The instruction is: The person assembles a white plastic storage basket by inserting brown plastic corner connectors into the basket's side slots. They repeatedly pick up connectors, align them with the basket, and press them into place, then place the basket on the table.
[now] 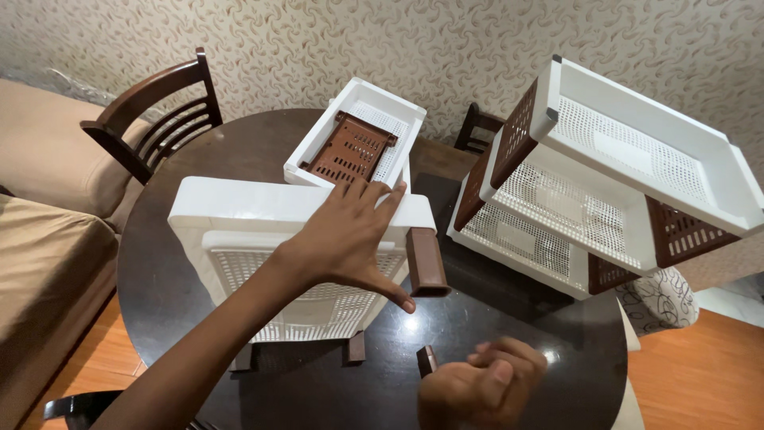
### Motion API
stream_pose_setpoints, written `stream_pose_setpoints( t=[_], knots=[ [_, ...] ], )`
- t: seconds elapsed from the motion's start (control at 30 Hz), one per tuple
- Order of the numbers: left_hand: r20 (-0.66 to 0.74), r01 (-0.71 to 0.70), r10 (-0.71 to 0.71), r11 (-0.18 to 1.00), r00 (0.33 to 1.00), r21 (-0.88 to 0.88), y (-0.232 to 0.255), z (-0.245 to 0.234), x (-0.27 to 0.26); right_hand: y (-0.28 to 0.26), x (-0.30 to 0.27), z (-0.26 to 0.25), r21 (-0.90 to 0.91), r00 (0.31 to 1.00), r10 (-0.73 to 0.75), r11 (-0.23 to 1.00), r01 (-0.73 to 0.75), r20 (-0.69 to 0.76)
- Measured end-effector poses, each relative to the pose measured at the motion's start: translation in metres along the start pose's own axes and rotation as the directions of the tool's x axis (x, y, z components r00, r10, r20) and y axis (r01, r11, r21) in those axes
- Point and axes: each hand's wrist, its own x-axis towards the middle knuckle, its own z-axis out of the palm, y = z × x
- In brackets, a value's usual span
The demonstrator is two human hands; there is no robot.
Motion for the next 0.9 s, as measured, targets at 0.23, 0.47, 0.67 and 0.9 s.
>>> stream_pose_setpoints(
  t=[0.23, 0.47, 0.67, 0.9],
  knots=[
    [-0.090, 0.087, -0.103, 0.982, 0.991, -0.169, 0.001, -0.003, 0.010, 0.009, 0.046, 0.073, -0.078, 0.917, -0.289, 0.957, 0.278, -0.276],
    [-0.189, 0.074, -0.103, 0.985, 0.977, -0.153, 0.001, 0.009, 0.012, 0.036, 0.031, 0.058, -0.036, 0.958, -0.082, 0.997, 0.075, -0.275],
    [-0.384, 0.093, -0.114, 0.993, 0.916, -0.072, 0.003, 0.021, 0.012, 0.015, 0.039, 0.105, -0.007, 0.976, 0.059, 0.998, -0.062, -0.209],
    [-0.358, 0.107, -0.123, 0.992, 0.925, -0.062, 0.003, 0.023, 0.015, 0.001, 0.054, 0.063, 0.055, 0.968, 0.050, 0.998, -0.038, -0.245]
  ],
)
